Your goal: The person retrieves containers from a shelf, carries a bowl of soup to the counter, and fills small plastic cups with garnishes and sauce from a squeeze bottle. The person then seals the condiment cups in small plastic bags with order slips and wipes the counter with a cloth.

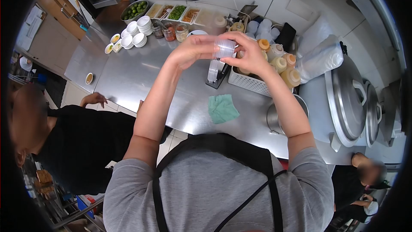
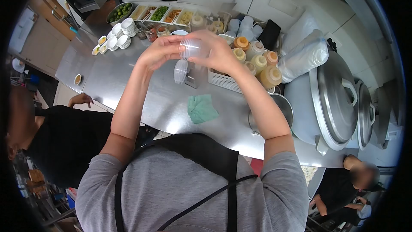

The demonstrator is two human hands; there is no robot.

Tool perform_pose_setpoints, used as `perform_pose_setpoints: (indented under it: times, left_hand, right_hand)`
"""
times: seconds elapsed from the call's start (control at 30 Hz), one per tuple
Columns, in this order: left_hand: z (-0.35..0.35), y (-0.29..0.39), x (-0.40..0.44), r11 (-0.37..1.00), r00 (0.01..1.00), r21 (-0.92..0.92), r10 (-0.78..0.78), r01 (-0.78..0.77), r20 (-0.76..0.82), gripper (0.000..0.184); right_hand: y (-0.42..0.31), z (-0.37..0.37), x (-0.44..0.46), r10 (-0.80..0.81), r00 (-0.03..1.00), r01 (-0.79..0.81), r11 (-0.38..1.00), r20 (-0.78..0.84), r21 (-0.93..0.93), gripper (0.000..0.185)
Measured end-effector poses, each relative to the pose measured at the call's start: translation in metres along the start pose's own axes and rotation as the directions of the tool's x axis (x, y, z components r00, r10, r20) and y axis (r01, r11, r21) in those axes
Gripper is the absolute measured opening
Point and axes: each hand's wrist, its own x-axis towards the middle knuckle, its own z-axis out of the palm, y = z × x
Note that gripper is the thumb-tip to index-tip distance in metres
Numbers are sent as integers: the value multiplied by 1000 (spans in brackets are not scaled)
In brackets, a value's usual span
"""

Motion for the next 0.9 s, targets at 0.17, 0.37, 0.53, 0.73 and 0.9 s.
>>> perform_pose_setpoints:
  times: [0.17,0.37,0.53,0.73,0.9]
  left_hand:
    - [-5,-3,5,996,998,-88,17,-11,66,41]
    - [-4,-3,7,999,999,-8,34,-34,4,39]
    - [-5,-4,9,997,997,-49,50,-53,-61,39]
    - [-3,-10,12,948,963,248,236,-200,-127,47]
    - [21,-9,4,696,806,658,547,-289,-225,44]
  right_hand:
    - [9,2,0,5,1000,1,970,-24,244,48]
    - [8,2,1,55,998,-53,972,-2,228,50]
    - [-2,3,4,38,997,-40,999,-68,-32,50]
    - [11,9,5,254,967,-220,892,-35,395,49]
    - [5,15,8,393,919,-351,855,-36,382,46]
